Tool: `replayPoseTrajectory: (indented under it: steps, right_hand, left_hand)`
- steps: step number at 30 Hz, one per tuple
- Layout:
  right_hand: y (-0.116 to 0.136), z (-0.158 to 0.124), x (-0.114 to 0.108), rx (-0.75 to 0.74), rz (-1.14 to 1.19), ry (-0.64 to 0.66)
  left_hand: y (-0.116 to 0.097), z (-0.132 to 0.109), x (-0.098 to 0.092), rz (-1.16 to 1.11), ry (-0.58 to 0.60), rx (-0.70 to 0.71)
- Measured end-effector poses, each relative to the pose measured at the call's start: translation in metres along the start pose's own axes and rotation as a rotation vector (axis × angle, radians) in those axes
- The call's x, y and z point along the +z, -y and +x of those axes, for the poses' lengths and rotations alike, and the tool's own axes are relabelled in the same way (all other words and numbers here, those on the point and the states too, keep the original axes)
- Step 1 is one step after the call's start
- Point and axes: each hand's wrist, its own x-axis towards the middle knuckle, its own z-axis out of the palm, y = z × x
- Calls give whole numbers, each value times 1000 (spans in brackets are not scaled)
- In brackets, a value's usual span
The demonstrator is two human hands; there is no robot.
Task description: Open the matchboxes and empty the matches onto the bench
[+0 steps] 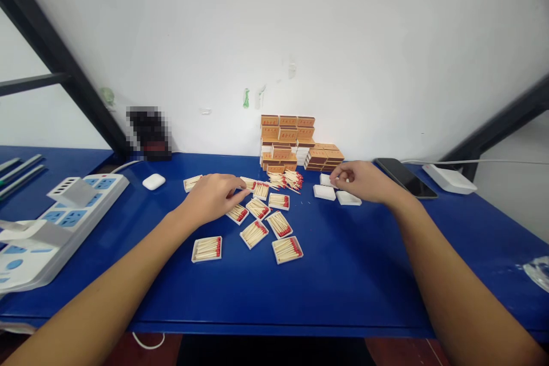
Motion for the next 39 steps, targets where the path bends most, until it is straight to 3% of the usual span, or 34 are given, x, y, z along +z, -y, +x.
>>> replayPoseTrajectory:
  steps: [5, 8, 11, 15, 19, 23, 30, 39]
  right_hand:
    - [47, -7, 23, -136, 153, 56]
    - [77, -12, 46, -255, 103, 97]
    - [88, -14, 58, -326, 73, 125]
    - [75, -9, 55, -277, 117, 72]
    - [49, 4, 49, -218, 131, -123]
    - [32, 14, 51, -281, 12, -256]
    - [20, 23, 62, -420, -360, -353]
    - [18, 19, 71, -526, -554, -366]
  left_hand:
    - [-1, 0, 0, -4, 1, 5]
    - [-1, 0, 0, 2, -4, 7]
    - [-1, 0, 0, 4, -5, 9]
    - [-1, 0, 0, 4, -2, 9]
    - [-1, -1, 0, 0, -11, 16]
    - [-1, -1, 0, -7, -8, 12]
    - [0, -1, 1, 6, 3, 10]
    - [0, 0, 1, 24, -17, 38]
